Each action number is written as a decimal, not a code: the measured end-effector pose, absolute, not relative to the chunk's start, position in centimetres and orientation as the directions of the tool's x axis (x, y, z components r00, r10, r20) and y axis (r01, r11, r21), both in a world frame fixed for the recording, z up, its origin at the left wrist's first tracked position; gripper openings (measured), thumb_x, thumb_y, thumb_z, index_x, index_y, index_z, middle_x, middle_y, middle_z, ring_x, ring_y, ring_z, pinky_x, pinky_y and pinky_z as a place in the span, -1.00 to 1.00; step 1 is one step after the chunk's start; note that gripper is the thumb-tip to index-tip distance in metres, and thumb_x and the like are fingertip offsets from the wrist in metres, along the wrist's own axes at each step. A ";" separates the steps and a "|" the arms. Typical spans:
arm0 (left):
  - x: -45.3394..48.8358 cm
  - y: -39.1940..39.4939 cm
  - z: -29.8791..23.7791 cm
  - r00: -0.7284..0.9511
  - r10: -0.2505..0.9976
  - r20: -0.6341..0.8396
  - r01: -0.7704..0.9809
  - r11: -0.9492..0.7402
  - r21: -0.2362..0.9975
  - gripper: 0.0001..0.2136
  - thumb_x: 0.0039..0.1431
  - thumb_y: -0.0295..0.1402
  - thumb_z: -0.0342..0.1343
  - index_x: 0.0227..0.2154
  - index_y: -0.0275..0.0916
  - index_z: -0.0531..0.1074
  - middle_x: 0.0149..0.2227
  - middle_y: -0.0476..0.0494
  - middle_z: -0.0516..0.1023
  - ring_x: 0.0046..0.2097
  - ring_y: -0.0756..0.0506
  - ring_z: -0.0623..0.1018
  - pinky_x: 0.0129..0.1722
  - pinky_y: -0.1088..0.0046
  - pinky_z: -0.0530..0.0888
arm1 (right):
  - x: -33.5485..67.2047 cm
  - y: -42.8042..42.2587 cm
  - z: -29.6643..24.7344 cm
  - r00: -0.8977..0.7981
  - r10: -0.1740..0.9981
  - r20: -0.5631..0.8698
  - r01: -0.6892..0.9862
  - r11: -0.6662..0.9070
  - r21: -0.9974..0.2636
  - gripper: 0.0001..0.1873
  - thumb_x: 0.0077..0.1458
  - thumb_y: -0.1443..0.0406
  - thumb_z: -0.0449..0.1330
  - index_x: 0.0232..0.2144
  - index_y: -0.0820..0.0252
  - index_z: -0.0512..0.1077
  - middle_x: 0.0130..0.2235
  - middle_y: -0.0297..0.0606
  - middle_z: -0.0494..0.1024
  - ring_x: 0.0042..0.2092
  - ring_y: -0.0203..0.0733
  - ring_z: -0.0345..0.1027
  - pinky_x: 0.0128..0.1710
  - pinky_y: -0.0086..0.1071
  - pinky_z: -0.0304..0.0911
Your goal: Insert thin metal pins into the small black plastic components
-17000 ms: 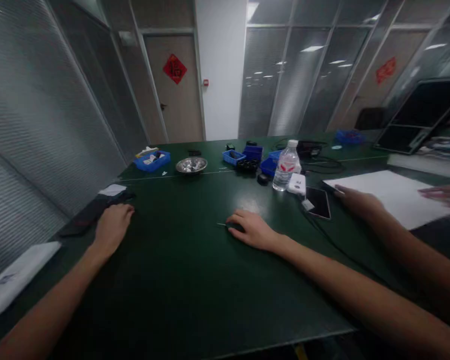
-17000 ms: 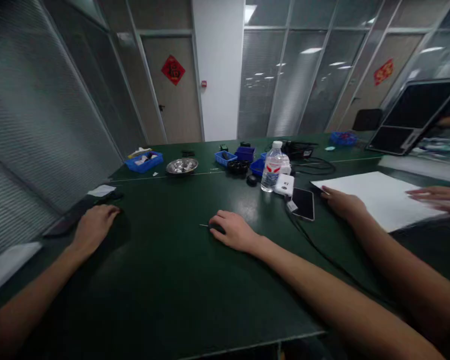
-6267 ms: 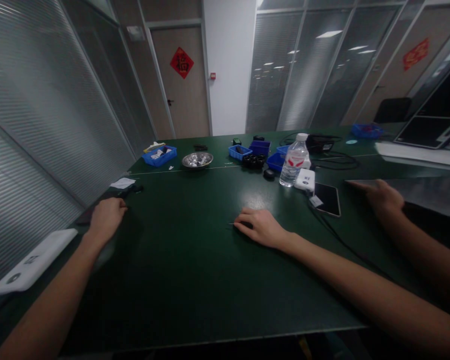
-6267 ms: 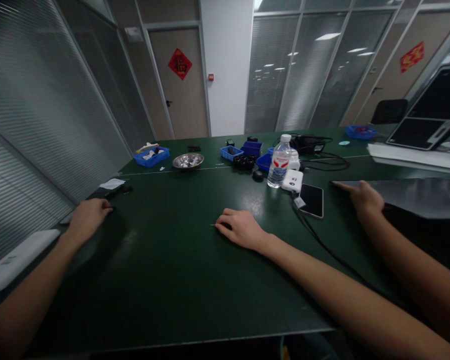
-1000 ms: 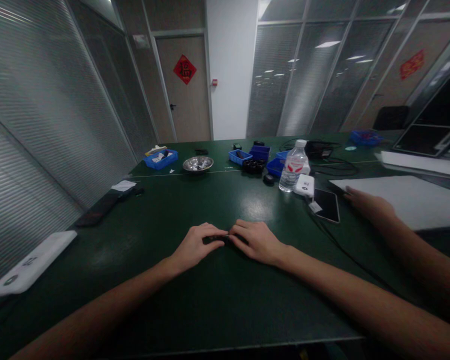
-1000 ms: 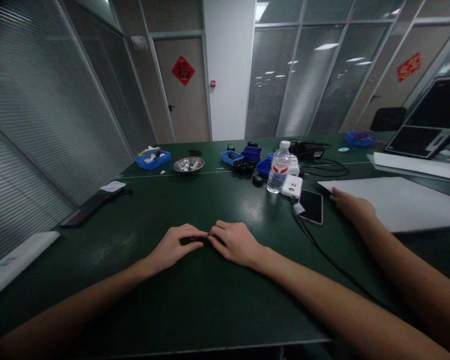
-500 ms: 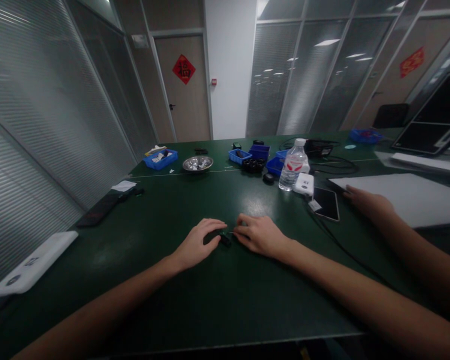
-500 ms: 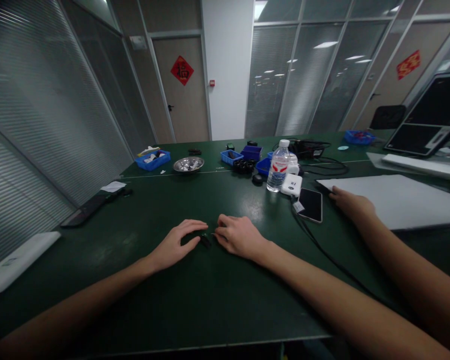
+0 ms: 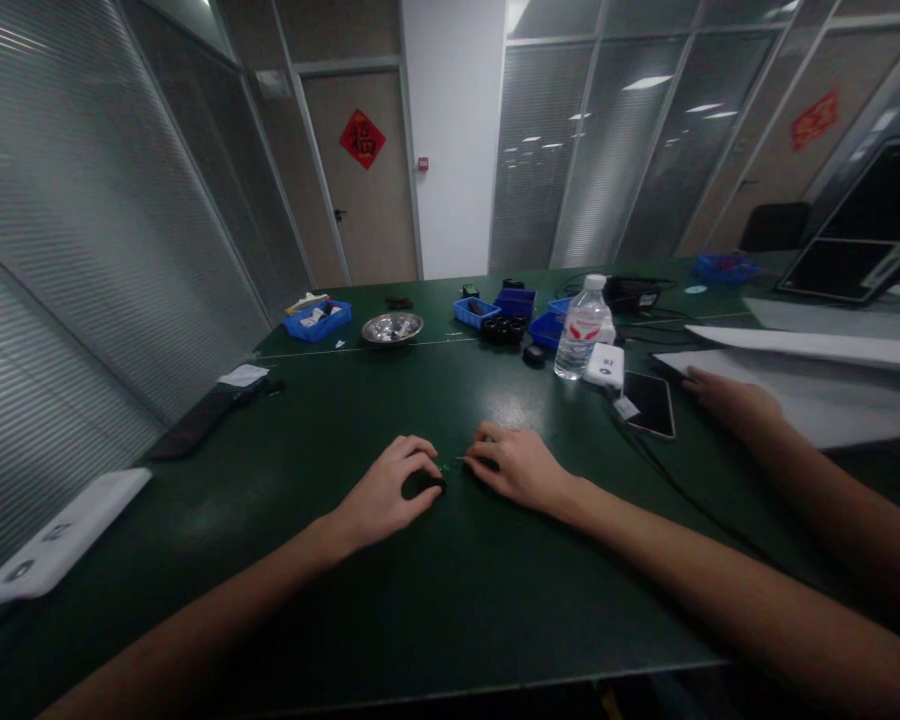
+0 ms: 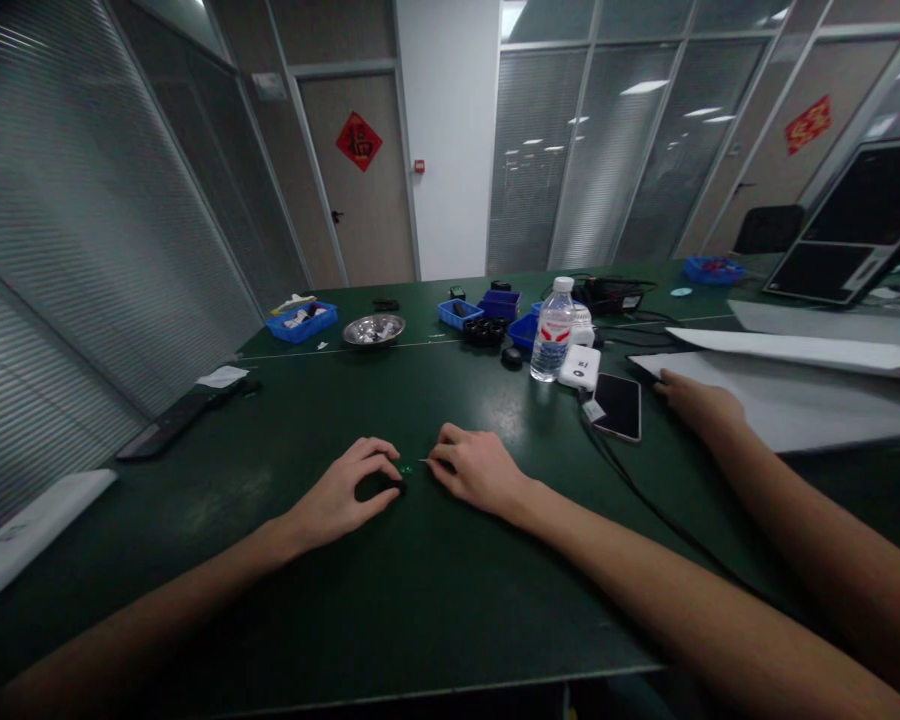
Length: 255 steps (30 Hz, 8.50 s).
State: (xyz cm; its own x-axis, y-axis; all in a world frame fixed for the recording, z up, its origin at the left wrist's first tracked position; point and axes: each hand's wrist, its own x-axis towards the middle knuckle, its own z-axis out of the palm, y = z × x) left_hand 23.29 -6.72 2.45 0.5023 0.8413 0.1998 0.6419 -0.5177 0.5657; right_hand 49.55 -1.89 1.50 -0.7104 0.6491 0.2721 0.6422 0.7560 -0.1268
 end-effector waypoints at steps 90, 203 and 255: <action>22.0 -4.2 1.5 0.539 0.810 0.232 0.657 -0.576 0.486 -0.75 0.46 -0.33 -0.08 -0.11 -0.18 0.53 0.02 -0.15 0.49 0.05 -0.13 0.42 0.07 0.28 0.41 | 50.0 -1.7 1.7 -0.714 0.638 0.287 0.599 0.770 -0.220 -0.74 0.34 0.17 0.14 -0.15 0.11 0.61 -0.14 -0.25 0.52 -0.31 -0.29 0.41 -0.34 -0.40 0.20; -3.3 -1.7 2.9 -0.116 0.979 0.170 0.991 0.101 0.093 -0.61 0.34 -0.27 -0.05 -0.01 -0.40 0.56 0.02 -0.23 0.61 0.04 -0.27 0.56 0.09 0.23 0.42 | 49.7 -1.7 1.5 -0.713 0.646 0.274 0.559 0.759 -0.333 -0.72 0.38 0.18 0.09 -0.12 0.14 0.56 -0.13 -0.22 0.53 -0.23 -0.23 0.44 -0.24 -0.37 0.28; -0.3 -2.2 2.7 -0.214 0.958 0.191 0.975 0.222 -0.021 -0.66 0.31 -0.41 -0.07 -0.11 -0.38 0.60 -0.11 -0.40 0.63 -0.07 -0.31 0.60 -0.02 0.17 0.50 | 49.5 -1.8 1.9 -0.712 0.653 0.257 0.568 0.751 -0.336 -0.71 0.39 0.17 0.07 -0.12 0.15 0.55 -0.16 -0.22 0.53 -0.26 -0.23 0.42 -0.29 -0.39 0.27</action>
